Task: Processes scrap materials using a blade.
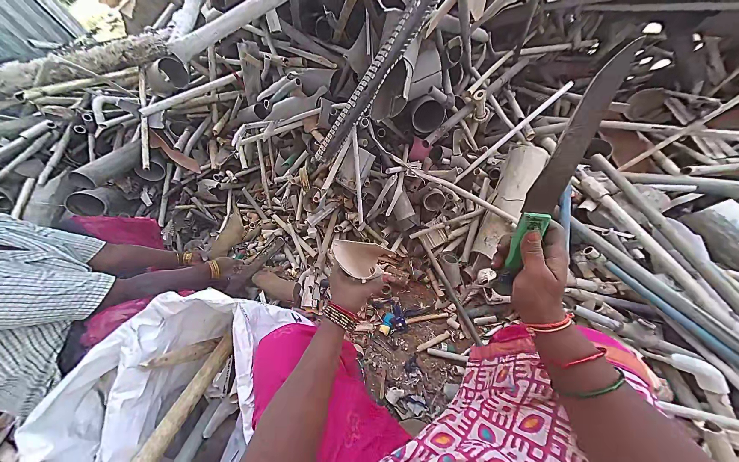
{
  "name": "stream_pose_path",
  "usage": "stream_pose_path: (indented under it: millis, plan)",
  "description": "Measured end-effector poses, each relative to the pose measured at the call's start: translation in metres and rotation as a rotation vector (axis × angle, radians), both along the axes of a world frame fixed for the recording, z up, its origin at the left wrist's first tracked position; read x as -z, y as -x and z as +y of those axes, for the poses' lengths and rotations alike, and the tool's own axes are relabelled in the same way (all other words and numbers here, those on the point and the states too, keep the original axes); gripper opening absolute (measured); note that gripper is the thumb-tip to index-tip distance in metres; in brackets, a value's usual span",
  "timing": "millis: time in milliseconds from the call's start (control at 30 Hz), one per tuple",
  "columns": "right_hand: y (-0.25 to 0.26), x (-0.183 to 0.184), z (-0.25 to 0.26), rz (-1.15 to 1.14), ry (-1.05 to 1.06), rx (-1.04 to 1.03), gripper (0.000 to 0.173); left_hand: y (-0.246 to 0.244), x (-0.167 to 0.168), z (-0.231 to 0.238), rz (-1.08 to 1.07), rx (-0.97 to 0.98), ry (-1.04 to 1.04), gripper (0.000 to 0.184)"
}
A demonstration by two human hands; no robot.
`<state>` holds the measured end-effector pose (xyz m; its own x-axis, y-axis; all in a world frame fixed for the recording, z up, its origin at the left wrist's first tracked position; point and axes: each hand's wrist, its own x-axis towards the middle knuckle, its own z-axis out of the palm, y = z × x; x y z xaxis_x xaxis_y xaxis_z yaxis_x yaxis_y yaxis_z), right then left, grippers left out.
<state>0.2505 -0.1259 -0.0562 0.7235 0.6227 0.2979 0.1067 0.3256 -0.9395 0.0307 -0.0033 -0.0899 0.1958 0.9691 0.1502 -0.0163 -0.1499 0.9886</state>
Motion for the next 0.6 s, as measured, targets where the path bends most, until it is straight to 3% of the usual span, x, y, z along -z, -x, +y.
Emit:
stream_pose_path:
  millis: [67,100,167,233,367,467,600]
  plan:
    - [0.008,0.010,0.011,-0.037,0.079,-0.081,0.026,0.008,-0.002,0.006,0.007,-0.052,0.013,0.090]
    - [0.012,0.017,0.014,-0.150,0.235,-0.207,0.033,0.011,-0.001,0.009,0.023,-0.081,0.004,0.091]
    - [0.017,0.013,0.025,-0.434,0.667,-0.674,0.042,0.018,-0.001,0.018,0.088,-0.147,-0.030,0.092]
    - [0.028,0.006,0.045,-0.585,0.910,-0.901,0.045,0.020,-0.002,0.026,0.104,-0.213,-0.010,0.091]
    - [0.027,0.006,0.063,-0.565,0.863,-0.800,0.042,0.022,-0.008,0.041,-0.232,-0.324,0.201,0.068]
    - [0.022,0.013,0.074,-0.479,0.834,-0.610,0.043,0.030,-0.017,0.055,-0.455,-0.394,0.527,0.040]
    - [0.021,0.015,0.086,-0.389,0.771,-0.429,0.043,0.039,-0.021,0.066,-0.559,-0.428,0.675,0.055]
